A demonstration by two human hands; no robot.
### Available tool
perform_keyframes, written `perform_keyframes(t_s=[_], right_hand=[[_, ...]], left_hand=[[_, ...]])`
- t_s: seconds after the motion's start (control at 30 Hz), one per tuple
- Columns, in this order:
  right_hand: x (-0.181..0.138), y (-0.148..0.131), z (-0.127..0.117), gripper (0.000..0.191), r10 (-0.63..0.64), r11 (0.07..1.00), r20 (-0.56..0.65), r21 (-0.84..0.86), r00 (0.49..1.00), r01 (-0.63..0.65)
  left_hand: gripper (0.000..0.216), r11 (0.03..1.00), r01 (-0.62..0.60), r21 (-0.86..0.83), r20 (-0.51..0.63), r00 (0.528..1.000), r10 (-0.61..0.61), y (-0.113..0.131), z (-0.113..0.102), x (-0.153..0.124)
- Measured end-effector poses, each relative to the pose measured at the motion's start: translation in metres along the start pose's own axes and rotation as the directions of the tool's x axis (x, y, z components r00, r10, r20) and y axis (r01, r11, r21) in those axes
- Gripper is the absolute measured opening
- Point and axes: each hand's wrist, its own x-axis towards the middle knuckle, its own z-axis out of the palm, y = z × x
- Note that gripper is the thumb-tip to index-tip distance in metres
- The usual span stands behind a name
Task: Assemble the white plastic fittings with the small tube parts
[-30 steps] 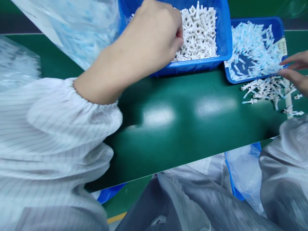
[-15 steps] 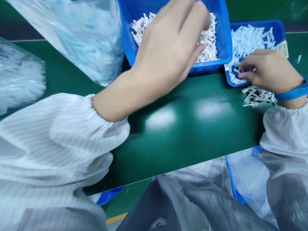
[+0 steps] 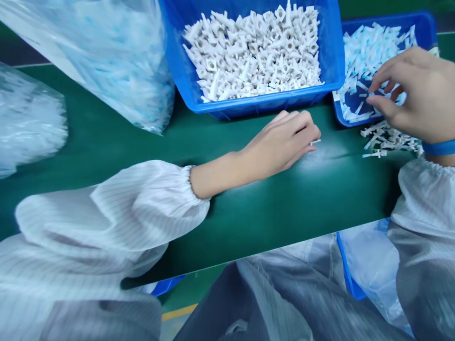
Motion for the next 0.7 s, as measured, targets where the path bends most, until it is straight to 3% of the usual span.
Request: perform_keyframes(t_s=[0.1,0.17,0.23,0.33,0.43,0.57,0.7], right_hand=[[0.003,-0.028,-0.013,0.031,0.123,0.974,-0.022,0.192,0.992,-0.117],[0.005,-0.048,-0.016,0.038,0.166,0.904,-0.007,0.401,0.986,-0.149],[0.005,-0.062,-0.014,0.041,0.151,0.818,0.015,0.559,0.988,-0.133],[0.004,-0.073,-0.004,0.029,0.048,0.759,0.035,0.648,0.998,-0.059],[0.003,-0.076,0.007,0.016,-0.036,0.79,0.045,0.613,0.998,0.001],[0.005,-0.079,0.016,0.003,-0.147,0.909,0.035,0.398,0.989,0.121],[0.004,-0.087,0.023,0.017,-0.187,0.964,0.021,0.194,0.982,0.18]], left_hand=[[0.025,0.996,0.048,-0.071,-0.031,0.998,-0.051,-0.002,0.0,0.001],[0.027,0.988,0.084,-0.133,-0.039,0.995,-0.09,-0.003,-0.004,0.002],[0.029,0.976,0.11,-0.187,-0.048,0.992,-0.121,-0.005,-0.007,0.004],[0.033,0.965,0.129,-0.228,-0.058,0.988,-0.146,-0.008,-0.008,0.006],[0.033,0.966,0.124,-0.226,-0.067,0.988,-0.143,-0.009,-0.007,0.008],[0.027,0.969,0.119,-0.215,-0.056,0.989,-0.134,-0.006,-0.007,0.01],[0.016,0.968,0.134,-0.211,-0.058,0.987,-0.15,-0.006,-0.006,0.008]])
